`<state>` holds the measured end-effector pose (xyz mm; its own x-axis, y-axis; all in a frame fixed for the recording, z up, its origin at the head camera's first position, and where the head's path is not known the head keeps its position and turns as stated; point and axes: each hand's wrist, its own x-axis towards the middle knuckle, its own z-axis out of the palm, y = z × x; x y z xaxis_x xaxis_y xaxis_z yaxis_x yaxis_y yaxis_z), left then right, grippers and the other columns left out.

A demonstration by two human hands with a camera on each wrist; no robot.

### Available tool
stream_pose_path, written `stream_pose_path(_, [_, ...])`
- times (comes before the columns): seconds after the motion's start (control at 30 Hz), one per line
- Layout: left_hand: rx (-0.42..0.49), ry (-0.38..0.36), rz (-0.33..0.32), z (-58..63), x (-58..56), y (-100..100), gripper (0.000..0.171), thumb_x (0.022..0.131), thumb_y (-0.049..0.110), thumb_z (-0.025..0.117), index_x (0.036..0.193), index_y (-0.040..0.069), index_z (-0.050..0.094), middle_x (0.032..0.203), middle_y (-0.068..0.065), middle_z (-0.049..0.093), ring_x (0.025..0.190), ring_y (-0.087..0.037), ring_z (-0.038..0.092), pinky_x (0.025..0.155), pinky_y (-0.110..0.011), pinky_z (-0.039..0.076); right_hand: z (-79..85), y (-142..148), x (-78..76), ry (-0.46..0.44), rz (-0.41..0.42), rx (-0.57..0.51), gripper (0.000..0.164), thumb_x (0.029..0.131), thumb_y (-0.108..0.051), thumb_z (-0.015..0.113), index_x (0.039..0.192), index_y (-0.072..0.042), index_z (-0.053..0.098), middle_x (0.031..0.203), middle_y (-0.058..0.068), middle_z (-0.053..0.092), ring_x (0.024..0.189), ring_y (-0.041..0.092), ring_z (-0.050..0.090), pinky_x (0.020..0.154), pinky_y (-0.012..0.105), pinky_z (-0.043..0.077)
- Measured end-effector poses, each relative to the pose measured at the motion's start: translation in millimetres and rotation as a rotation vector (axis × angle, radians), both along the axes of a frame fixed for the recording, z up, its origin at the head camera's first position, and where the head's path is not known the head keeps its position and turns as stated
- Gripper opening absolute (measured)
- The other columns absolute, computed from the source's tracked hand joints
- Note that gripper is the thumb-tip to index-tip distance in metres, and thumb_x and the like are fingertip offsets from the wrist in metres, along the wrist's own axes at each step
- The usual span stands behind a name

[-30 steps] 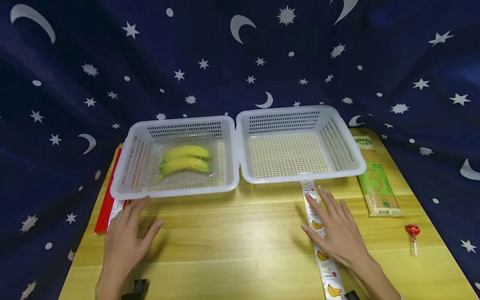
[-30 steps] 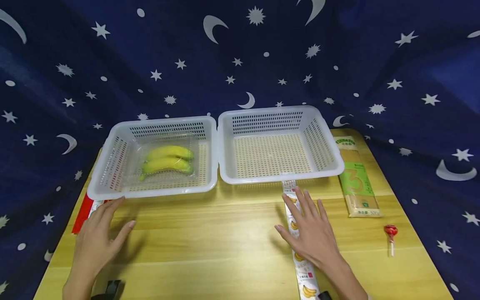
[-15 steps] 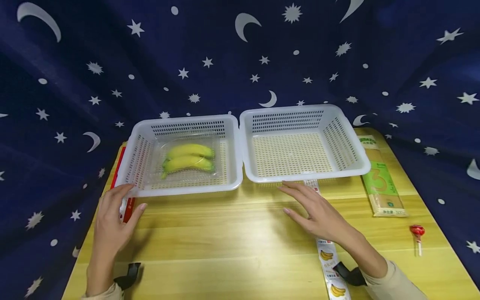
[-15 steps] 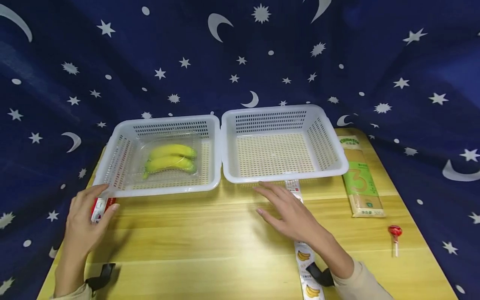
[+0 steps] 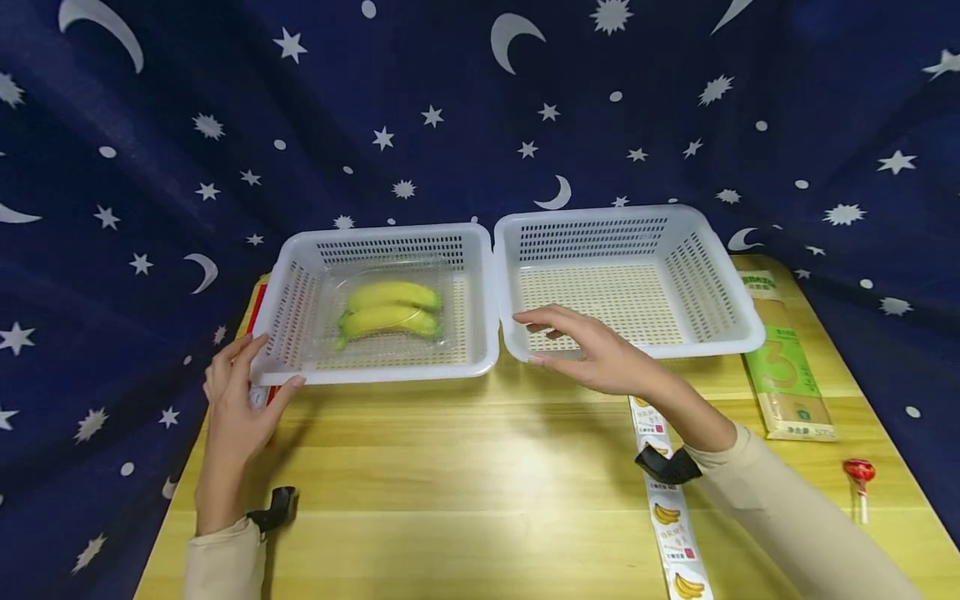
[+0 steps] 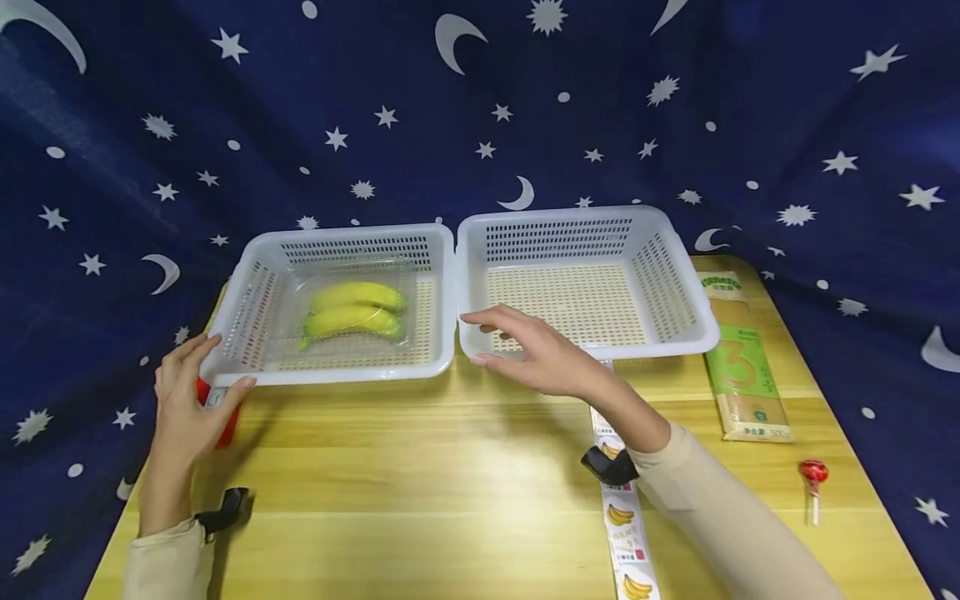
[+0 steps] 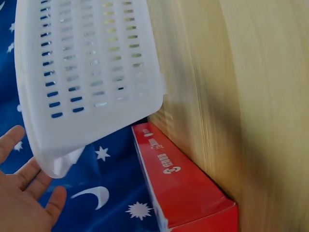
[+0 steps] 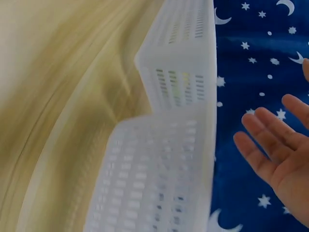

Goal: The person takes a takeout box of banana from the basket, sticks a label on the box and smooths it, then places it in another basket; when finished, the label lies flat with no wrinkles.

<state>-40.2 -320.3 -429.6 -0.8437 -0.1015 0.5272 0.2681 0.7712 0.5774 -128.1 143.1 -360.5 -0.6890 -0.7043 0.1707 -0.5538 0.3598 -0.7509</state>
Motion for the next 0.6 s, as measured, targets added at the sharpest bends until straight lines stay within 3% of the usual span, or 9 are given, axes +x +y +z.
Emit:
stream_pose_path(0.17, [0.073, -0.082, -0.004, -3.5, -8.2, -8.3, 0.078, 0.077, 0.011, 0.080, 0.147, 0.011, 0.044, 0.148, -0.024, 0.036, 0.132, -0.044, 0.027, 0.107, -0.060, 0.018, -1.5, -22.4, -23.1, -0.139, 0.075, -0.050, 0.050, 0.095, -0.011, 0.064, 0.141, -0.004, 0.048, 0.141, 0.016, 0.053, 0.123, 0.034, 0.056, 0.103, 0.051, 0.045])
stream_pose_path(0.4, [0.146, -0.198, 0.022, -8.6, -16.1, -16.0, 0.078, 0.079, 0.012, 0.080, 0.148, 0.018, 0.043, 0.152, -0.017, 0.029, 0.139, -0.038, 0.025, 0.114, -0.067, 0.020, 3.4, -52.3, -58.4, -0.216, 0.122, -0.034, 0.053, 0.095, -0.015, 0.065, 0.144, -0.009, 0.045, 0.146, 0.010, 0.049, 0.129, 0.028, 0.051, 0.107, 0.047, 0.044])
stream_pose_path(0.6, [0.200, -0.235, 0.031, -14.8, -20.3, -18.9, 0.080, 0.079, 0.015, 0.081, 0.149, 0.019, 0.042, 0.153, -0.016, 0.024, 0.134, -0.044, 0.032, 0.112, -0.068, 0.024, 9.2, -75.9, -95.9, -0.304, 0.229, 0.034, 0.068, 0.094, -0.021, 0.067, 0.152, -0.015, 0.034, 0.156, 0.005, 0.035, 0.142, 0.031, 0.036, 0.115, 0.050, 0.033])
